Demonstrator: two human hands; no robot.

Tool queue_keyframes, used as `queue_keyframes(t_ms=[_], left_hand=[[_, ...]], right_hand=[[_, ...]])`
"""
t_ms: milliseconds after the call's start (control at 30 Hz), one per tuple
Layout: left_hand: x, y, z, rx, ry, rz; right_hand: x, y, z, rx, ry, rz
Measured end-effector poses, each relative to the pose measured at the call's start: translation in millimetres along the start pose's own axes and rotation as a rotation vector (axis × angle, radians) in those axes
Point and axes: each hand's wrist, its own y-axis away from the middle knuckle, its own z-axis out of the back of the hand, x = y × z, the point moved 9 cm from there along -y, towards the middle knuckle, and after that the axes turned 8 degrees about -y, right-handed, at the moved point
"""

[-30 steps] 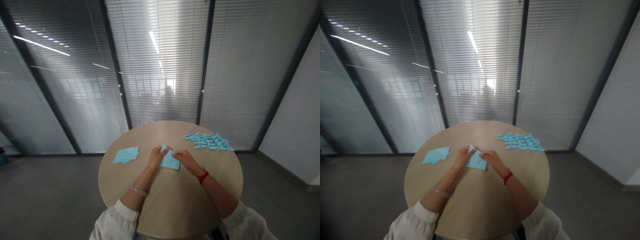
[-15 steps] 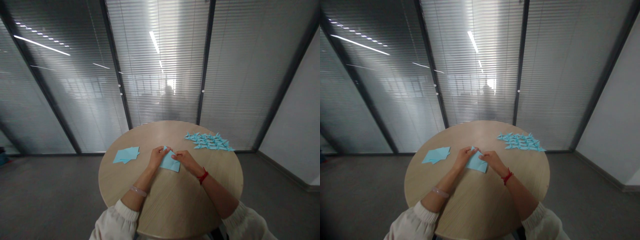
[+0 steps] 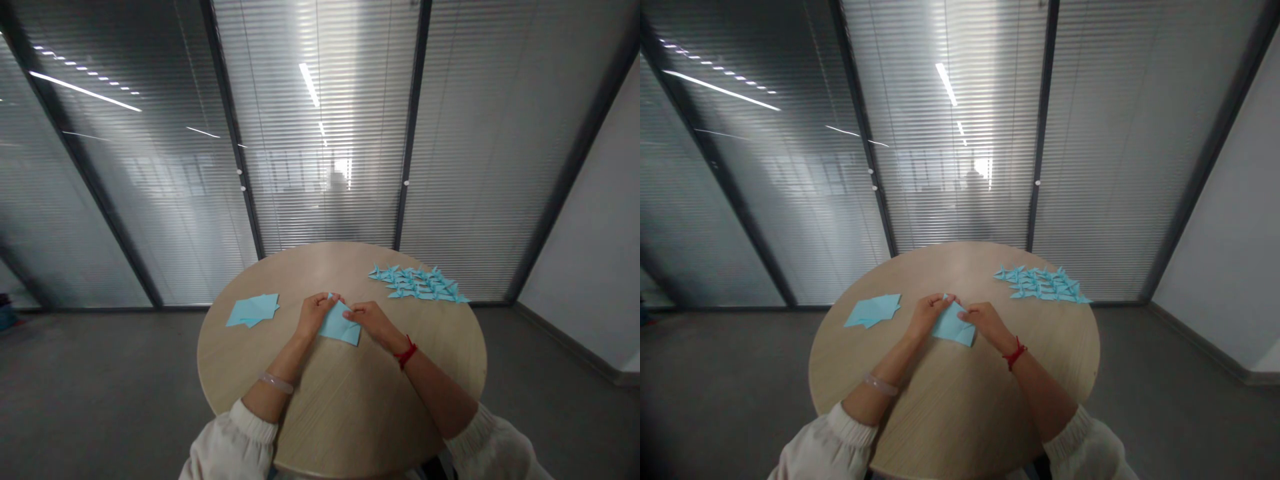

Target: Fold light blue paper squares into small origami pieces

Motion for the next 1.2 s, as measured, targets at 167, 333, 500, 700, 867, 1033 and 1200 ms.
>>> queue_keyframes(t_ms=[167,333,500,700,867,1033,1200], left_hand=[[0,0,-0.3,0.003,0.011,0.003],[3,-1,-0.3,0.012,0.018,-0.011],[-2,1,-0.2,-0.009,0.071,-0.028],[-3,5,5.8,-0.078,0.081,-0.019],[4,3,5.5,-0.067,0.124,-0.010],[10,0,-1.5,-0.002,0.018,0.039],[5,1,1.5,-0.036,-0.133,0.025]], right_hand=[[1,0,-1,0.005,-0.004,-0.006],[3,2,0,-0.003,0.007,-0.016],[1,1,0,-0.001,0.005,-0.006],[2,2,-4,0.027,-0.010,-0.002],[4,2,-6,0.058,-0.001,-0.010],[-2,0,-2,0.035,-0.003,-0.019],[2,2,-6,0.066,-0.028,-0.004]])
